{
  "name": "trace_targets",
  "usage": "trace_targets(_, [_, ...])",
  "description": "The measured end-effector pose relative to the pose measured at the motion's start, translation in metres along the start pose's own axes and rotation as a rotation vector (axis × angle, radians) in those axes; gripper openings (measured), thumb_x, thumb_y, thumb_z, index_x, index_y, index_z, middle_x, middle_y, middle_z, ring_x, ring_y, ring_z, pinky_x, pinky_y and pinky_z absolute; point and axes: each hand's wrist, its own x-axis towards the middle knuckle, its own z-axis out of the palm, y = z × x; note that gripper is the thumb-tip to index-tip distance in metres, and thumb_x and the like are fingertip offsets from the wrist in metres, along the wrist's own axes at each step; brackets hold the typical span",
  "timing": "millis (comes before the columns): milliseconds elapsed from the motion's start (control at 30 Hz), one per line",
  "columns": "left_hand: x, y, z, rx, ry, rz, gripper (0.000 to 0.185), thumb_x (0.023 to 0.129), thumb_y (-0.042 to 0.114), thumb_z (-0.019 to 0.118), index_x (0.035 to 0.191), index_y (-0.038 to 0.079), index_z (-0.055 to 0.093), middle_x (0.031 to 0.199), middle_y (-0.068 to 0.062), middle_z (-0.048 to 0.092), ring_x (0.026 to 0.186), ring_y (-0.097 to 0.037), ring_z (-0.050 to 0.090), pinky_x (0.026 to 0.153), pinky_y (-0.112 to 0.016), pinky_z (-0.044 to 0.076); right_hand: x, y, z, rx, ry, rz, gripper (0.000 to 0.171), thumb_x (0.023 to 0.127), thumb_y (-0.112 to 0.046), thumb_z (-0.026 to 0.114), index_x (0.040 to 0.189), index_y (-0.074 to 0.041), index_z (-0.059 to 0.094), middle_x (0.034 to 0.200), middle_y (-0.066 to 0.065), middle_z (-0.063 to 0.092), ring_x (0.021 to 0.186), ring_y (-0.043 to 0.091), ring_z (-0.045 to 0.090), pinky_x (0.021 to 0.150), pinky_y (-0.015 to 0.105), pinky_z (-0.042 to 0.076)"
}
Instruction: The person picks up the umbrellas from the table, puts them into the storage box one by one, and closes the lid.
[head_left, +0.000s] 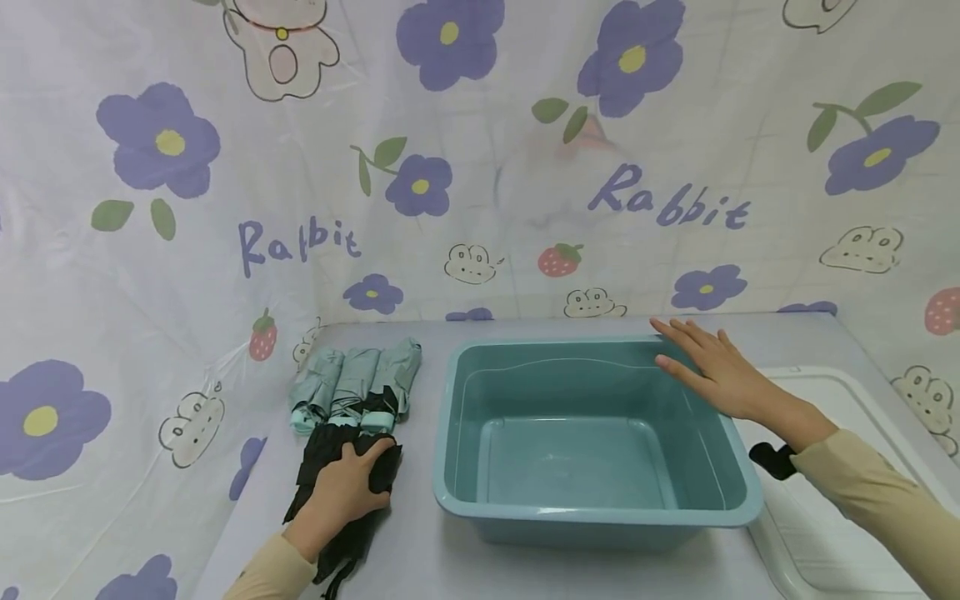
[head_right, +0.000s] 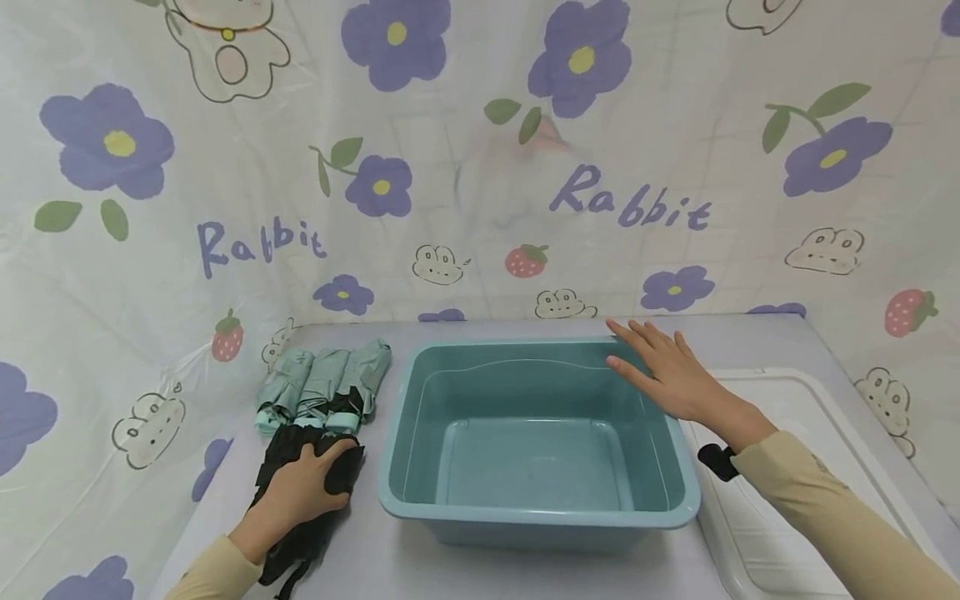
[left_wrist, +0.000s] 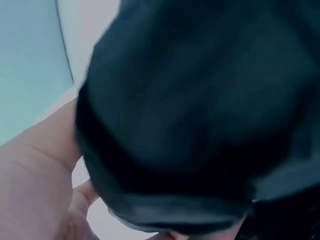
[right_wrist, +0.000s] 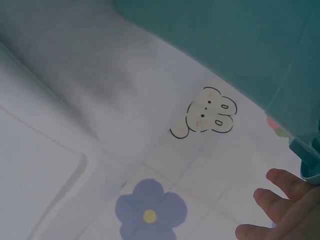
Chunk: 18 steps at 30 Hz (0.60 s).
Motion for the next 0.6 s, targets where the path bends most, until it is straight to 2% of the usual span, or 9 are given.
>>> trace_targets(267, [0.003, -0.006, -0.008, -0.149, -0.090, -0.008, 0.074, 0.072, 0.037, 0.075, 0.136, 0.032, 0.039, 0.108, -0.027, 0.049, 0.052, -0.025, 0.048, 0.048, -0.038, 0.041, 0.001, 0.003, 0.002, -0.005, 0.007, -0.023, 0.060, 0.097, -0.040, 0.043, 0.149, -0.020, 0.020, 0.149, 0.024, 0.022, 0.134, 0.047, 0.020, 0.103, 0.069, 0.000])
trace_targets(433, [0.004, -0.007, -0.016, -0.227, -0.116, 0.013, 0.075, 0.073, 0.039, 0.075, 0.138, 0.032, 0.037, 0.113, -0.028, 0.049, 0.061, -0.027, 0.053, 0.054, -0.041, 0.044, 0.001, 0.005, 0.003, 0.025, 0.008, -0.023, 0.058, 0.098, -0.038, 0.042, 0.148, -0.019, 0.022, 0.149, 0.024, 0.022, 0.134, 0.048, 0.020, 0.101, 0.070, 0.003])
trace_targets(600, [0.005, -0.004, -0.028, -0.267, -0.119, 0.033, 0.076, 0.073, 0.041, 0.075, 0.138, 0.029, 0.038, 0.109, -0.025, 0.052, 0.074, -0.028, 0.057, 0.062, -0.044, 0.046, 0.001, 0.005, 0.002, 0.048, -0.006, -0.011, 0.056, 0.099, -0.038, 0.040, 0.148, -0.018, 0.023, 0.150, 0.024, 0.019, 0.135, 0.048, 0.018, 0.101, 0.069, 0.009])
